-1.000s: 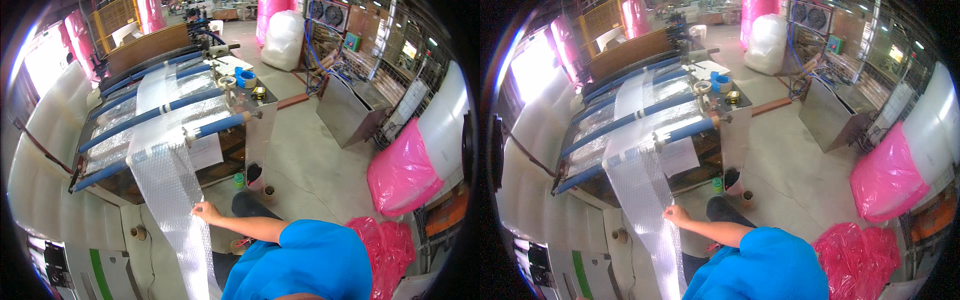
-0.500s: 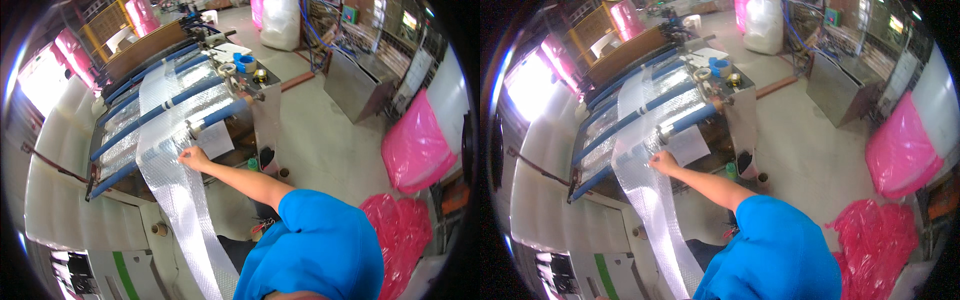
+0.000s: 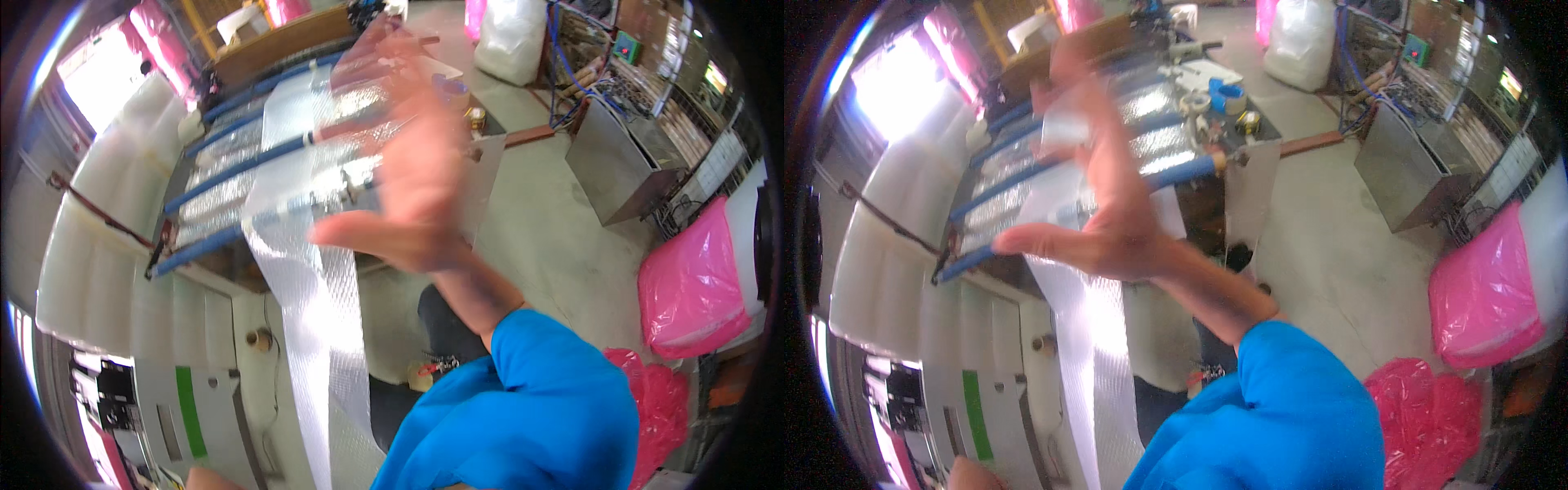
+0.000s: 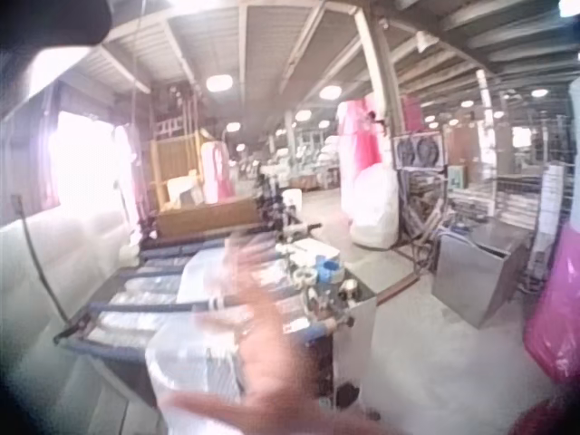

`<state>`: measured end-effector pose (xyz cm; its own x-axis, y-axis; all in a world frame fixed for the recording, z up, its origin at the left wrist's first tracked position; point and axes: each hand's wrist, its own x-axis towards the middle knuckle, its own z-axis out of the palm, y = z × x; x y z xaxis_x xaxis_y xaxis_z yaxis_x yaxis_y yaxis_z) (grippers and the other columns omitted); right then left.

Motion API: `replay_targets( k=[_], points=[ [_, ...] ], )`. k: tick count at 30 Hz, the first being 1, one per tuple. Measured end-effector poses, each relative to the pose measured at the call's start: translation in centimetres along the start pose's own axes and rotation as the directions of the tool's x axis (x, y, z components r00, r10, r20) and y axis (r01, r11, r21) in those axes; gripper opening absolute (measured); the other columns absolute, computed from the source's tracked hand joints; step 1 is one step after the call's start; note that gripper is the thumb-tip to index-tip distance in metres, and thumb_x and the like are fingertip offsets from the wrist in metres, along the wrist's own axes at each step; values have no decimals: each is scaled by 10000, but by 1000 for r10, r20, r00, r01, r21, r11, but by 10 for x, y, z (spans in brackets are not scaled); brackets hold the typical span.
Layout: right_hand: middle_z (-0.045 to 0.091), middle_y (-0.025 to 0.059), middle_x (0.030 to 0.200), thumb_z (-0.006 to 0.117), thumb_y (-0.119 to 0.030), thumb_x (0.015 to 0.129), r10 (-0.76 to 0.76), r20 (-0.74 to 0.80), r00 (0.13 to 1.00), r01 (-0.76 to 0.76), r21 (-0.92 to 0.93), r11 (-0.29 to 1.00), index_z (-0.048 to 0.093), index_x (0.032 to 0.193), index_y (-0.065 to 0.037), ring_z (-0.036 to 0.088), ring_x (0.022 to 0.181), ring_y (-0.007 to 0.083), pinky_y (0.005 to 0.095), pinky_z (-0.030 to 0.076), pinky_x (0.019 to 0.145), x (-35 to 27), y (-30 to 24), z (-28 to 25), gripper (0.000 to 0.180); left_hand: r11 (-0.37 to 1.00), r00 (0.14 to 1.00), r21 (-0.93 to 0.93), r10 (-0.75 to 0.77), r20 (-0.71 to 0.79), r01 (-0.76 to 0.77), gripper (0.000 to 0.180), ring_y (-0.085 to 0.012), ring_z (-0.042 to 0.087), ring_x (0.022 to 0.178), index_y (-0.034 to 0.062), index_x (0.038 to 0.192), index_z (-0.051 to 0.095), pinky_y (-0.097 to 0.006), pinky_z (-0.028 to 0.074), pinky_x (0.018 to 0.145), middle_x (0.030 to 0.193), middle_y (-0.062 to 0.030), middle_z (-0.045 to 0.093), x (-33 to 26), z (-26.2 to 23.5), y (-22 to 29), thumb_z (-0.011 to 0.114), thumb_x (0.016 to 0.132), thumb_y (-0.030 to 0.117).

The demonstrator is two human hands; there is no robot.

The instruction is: The person handles a long sheet of bubble wrap, pulling it from a roll and smoothing it out with both hands. They repeatedly adjust and align the bubble wrap as it feeds through a machine with rollers.

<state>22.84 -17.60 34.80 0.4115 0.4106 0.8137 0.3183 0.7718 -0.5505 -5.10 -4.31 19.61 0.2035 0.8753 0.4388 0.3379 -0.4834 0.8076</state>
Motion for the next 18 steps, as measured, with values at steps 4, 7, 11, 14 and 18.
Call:
replay_targets(
  k=[4,7,11,14,18],
  points=[
    [285,167,1273,679,-398,655,-296,-161,942,320,157,934,280,1261,-96,298,1158,317,417,318,919,35,-81,-66,787,1000,1000,-21,21,-13,-21,572,-228,412,1033,25,1202,357,-339,327,880,1166,-134,431,8,4,11,593,747,280],
    [300,163,1257,663,-391,665,-382,-355,853,423,43,905,289,1251,-91,312,1142,309,412,323,914,40,-93,-121,757,1000,999,-2,-1,-36,1,581,-230,408,1041,24,1202,354,-342,323,886,1169,-134,428,2,-3,4,597,743,284],
    [320,158,1237,642,-383,679,-567,-580,586,416,-385,824,302,1238,-85,330,1121,298,406,329,907,27,-135,-226,719,1000,1000,-5,-2,-29,2,593,-234,403,1051,24,1203,351,-347,318,893,1174,-134,424,4,-1,4,603,737,291],
    [334,154,1221,626,-376,689,-687,-622,376,226,-658,719,311,1228,-80,344,1105,290,401,333,901,11,-162,-305,690,1000,999,5,5,-37,-4,601,-236,399,1059,24,1203,348,-350,314,899,1177,-135,421,2,-6,5,607,733,295],
    [354,149,1201,605,-367,703,-751,-618,230,-97,-783,615,324,1214,-74,363,1084,279,395,340,894,-1,-179,-388,653,1000,999,-3,0,-41,0,613,-239,394,1069,23,1203,344,-355,308,906,1181,-135,416,3,-4,3,613,728,302]
  ],
)
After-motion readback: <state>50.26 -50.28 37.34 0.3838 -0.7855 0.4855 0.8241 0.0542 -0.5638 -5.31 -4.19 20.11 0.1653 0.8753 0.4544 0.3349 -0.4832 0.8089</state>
